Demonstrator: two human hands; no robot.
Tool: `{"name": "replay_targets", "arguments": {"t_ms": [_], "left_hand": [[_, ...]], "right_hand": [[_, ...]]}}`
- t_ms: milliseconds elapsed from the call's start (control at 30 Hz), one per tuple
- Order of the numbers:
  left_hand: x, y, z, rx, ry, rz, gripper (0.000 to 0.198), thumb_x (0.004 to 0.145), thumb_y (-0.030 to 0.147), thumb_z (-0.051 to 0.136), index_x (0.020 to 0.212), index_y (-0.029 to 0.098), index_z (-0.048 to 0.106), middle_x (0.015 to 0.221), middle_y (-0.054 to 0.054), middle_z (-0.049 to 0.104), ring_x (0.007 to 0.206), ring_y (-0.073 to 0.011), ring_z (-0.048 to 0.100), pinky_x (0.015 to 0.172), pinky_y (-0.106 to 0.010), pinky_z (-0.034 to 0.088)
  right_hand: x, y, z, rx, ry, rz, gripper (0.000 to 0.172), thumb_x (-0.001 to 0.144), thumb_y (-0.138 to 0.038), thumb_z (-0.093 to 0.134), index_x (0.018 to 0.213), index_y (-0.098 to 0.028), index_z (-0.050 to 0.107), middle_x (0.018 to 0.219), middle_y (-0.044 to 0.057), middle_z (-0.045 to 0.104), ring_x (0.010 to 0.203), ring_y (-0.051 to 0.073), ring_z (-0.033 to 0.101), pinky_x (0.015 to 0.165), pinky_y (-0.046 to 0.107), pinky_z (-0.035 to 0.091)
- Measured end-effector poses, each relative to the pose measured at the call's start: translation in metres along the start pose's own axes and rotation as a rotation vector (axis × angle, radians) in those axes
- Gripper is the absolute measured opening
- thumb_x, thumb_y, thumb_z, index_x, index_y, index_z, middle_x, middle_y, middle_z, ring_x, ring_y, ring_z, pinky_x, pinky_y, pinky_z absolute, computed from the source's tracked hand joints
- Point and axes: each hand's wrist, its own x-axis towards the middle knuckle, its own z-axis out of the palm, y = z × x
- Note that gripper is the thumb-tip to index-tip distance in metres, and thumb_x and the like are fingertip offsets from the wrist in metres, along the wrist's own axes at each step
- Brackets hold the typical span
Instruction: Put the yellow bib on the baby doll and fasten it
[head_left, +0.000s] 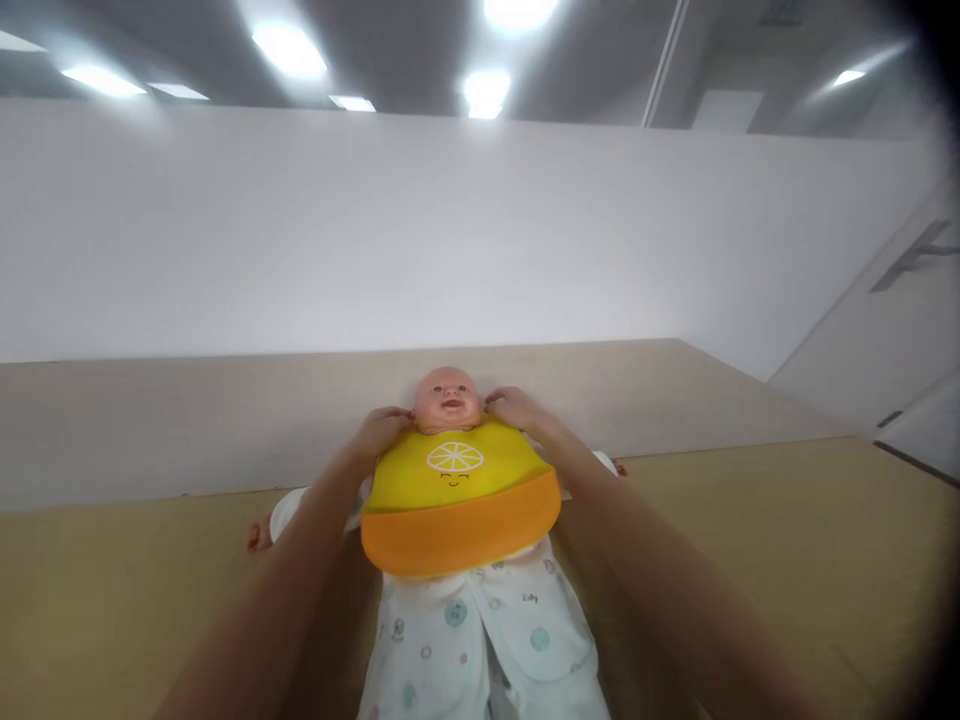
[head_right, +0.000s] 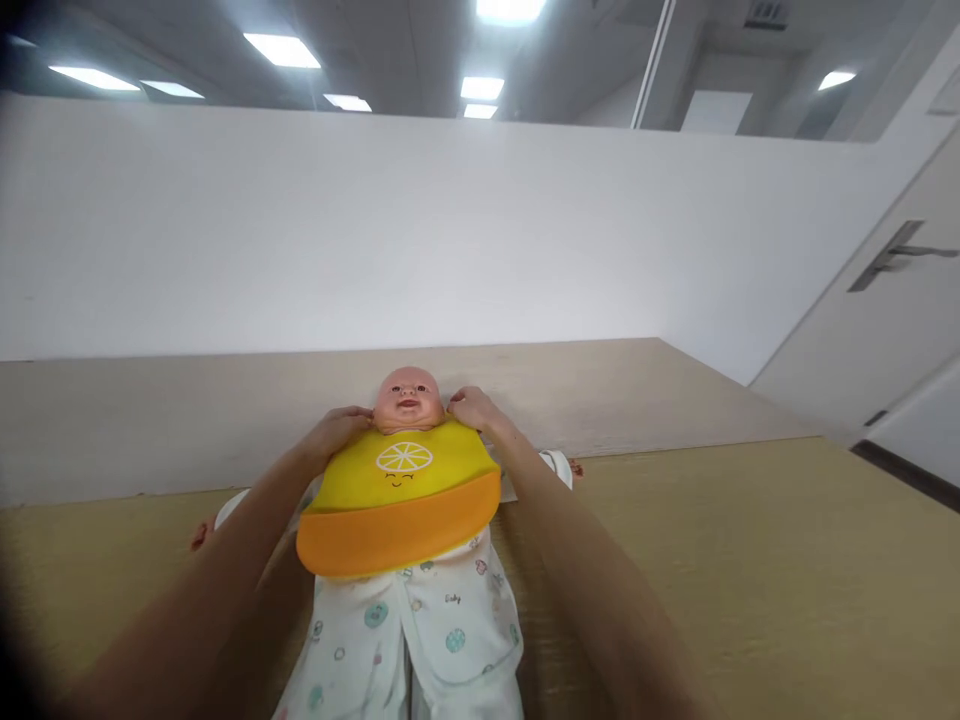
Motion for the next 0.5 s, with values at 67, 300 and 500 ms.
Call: {"name": "replay_targets", "arguments": {"t_ms": [67,300,500], "left_hand": [[-0.019,0.006,-0.006,0.035,0.028,0.027,0.029,0.055,0.026,0.056,0.079,0.017,0.070,0.064,-0.003,0.066,0.064,-0.0220,0.061,0.053,-0.029,0.044],[-0.092,0.014,-0.021,0.188,0.159,0.155,0.028,0.057,0.036,0.057,0.074,0.020,0.071,0.074,-0.004,0.067,0.082,-0.0268,0.061,0.066,-0.033,0.047],[-0.154,0.009,-0.007,0.057,0.184,0.173,0.032,0.069,0.046,0.059,0.083,0.020,0.070,0.097,-0.006,0.069,0.094,-0.0271,0.061,0.068,-0.033,0.051]], "right_hand": [[-0.022,-0.003,-0.011,0.020,-0.003,0.010,0.028,0.072,-0.022,0.064,0.099,-0.013,0.066,0.072,0.004,0.066,0.063,0.016,0.058,0.054,0.022,0.041],[-0.108,0.005,-0.024,0.240,-0.044,-0.030,0.032,0.075,-0.025,0.062,0.106,-0.018,0.062,0.079,0.000,0.064,0.061,0.011,0.056,0.051,0.018,0.041],[-0.173,0.013,-0.031,-0.093,0.108,-0.146,0.029,0.088,-0.039,0.052,0.106,-0.019,0.062,0.079,0.004,0.067,0.065,0.015,0.061,0.056,0.023,0.046]]}}
